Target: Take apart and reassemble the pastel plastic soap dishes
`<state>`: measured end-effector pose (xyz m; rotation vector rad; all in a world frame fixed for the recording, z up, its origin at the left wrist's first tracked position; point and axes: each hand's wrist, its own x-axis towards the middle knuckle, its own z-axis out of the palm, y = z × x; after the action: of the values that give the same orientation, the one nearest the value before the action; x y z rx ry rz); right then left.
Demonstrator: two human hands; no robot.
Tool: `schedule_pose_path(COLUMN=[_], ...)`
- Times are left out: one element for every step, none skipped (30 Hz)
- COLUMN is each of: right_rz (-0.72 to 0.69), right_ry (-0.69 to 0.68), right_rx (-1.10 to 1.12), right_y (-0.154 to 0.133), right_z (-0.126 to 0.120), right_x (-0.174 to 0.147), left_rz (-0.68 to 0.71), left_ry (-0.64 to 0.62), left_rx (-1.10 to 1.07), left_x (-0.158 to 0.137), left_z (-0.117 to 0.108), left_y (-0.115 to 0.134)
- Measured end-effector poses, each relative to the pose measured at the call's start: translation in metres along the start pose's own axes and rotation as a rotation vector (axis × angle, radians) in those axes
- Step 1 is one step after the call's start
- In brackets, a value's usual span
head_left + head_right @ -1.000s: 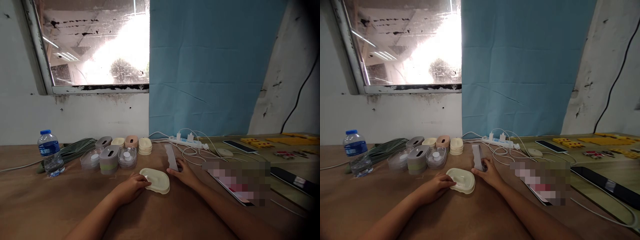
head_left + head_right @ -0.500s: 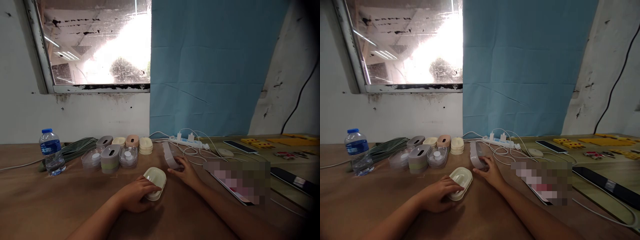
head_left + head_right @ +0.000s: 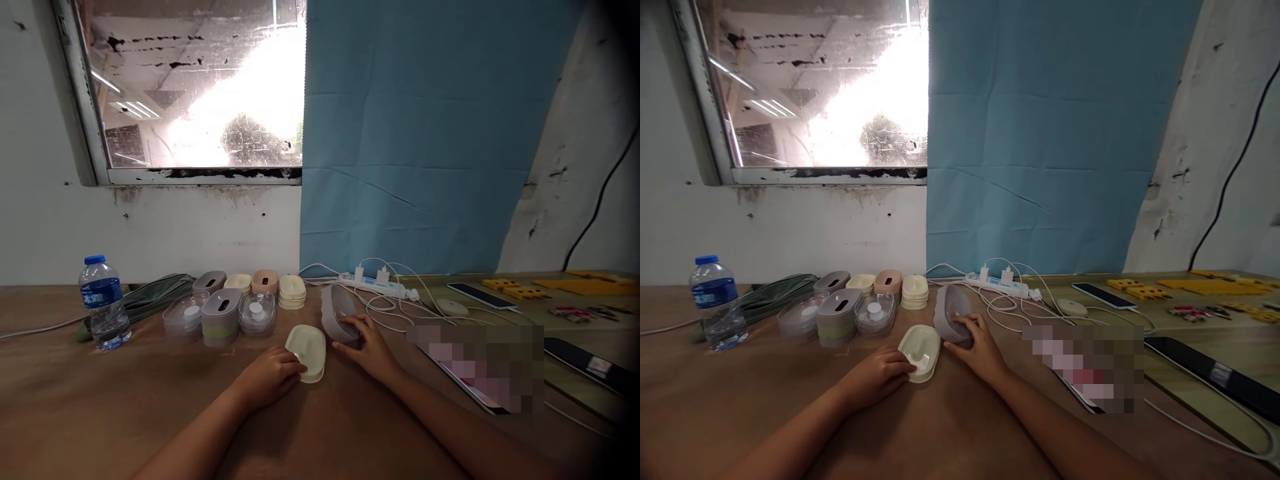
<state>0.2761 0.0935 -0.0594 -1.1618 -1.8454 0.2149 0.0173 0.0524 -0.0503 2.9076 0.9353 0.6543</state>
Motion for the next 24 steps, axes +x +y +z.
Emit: schedule_pose_path(right_rz=[0.023, 0.041, 0.056, 0.068, 0.080, 0.095, 0.113, 0.133, 0.154, 0.175, 0.194, 0.209, 0.219, 0.224, 0.226, 0.226, 0.224, 0.221, 0.215, 0.207, 0.197, 0.186, 0.173, 0.156], right_ry=[0.017, 0.034, 0.052, 0.072, 0.096, 0.122, 0.150, 0.180, 0.210, 0.234, 0.250, 0.257, 0.253, 0.238, 0.216, 0.190, 0.163, 0.135, 0.108, 0.082, 0.052, 0.015, -0.030, -0.081], right_rx=[0.020, 0.035, 0.046, 0.052, 0.056, 0.062, 0.069, 0.074, 0.078, 0.082, 0.086, 0.091, 0.096, 0.100, 0.104, 0.105, 0.105, 0.104, 0.103, 0.104, 0.105, 0.104, 0.101, 0.096], right_y=[0.001, 0.001, 0.002, 0.004, 0.005, 0.007, 0.010, 0.012, 0.015, 0.018, 0.020, 0.022, 0.022, 0.022, 0.020, 0.018, 0.015, 0.012, 0.008, 0.005, 0.001, -0.001, -0.004, -0.006], right_z=[0.000, 0.000, 0.000, 0.001, 0.001, 0.001, 0.002, 0.003, 0.005, 0.006, 0.008, 0.009, 0.011, 0.012, 0.012, 0.013, 0.013, 0.012, 0.011, 0.010, 0.009, 0.008, 0.007, 0.007], right_x=[0.000, 0.000, 0.001, 0.001, 0.001, 0.002, 0.002, 0.003, 0.004, 0.004, 0.004, 0.005, 0.004, 0.004, 0.003, 0.003, 0.002, 0.000, -0.001, -0.002, -0.003, -0.004, -0.005, -0.006], left_rz=[-0.009, -0.015, -0.014, -0.004, 0.017, 0.044, 0.074, 0.097, 0.108, 0.102, 0.079, 0.043, -0.006, -0.057, -0.103, -0.129, -0.145, -0.156, -0.162, -0.172, -0.184, -0.200, -0.216, -0.233], left_ry=[0.016, 0.032, 0.047, 0.056, 0.057, 0.054, 0.049, 0.047, 0.050, 0.060, 0.075, 0.083, 0.088, 0.080, 0.061, 0.053, 0.038, 0.021, 0.004, -0.016, -0.036, -0.055, -0.073, -0.091], left_rx=[0.023, 0.049, 0.077, 0.109, 0.142, 0.177, 0.213, 0.248, 0.284, 0.321, 0.359, 0.396, 0.432, 0.461, 0.485, 0.493, 0.496, 0.495, 0.492, 0.489, 0.487, 0.484, 0.479, 0.472], left_x=[0.001, 0.003, 0.004, 0.005, 0.007, 0.010, 0.014, 0.021, 0.029, 0.039, 0.051, 0.064, 0.077, 0.090, 0.102, 0.113, 0.122, 0.130, 0.135, 0.140, 0.143, 0.145, 0.146, 0.147], left_z=[0.003, 0.006, 0.008, 0.008, 0.007, 0.004, 0.000, -0.006, -0.012, -0.019, -0.025, -0.031, -0.035, -0.037, -0.038, -0.038, -0.036, -0.033, -0.029, -0.025, -0.022, -0.018, -0.015, -0.013], left_y=[0.001, 0.001, 0.002, 0.002, 0.003, 0.002, 0.002, 0.000, -0.003, -0.007, -0.013, -0.020, -0.029, -0.038, -0.048, -0.057, -0.066, -0.075, -0.082, -0.089, -0.094, -0.099, -0.103, -0.106])
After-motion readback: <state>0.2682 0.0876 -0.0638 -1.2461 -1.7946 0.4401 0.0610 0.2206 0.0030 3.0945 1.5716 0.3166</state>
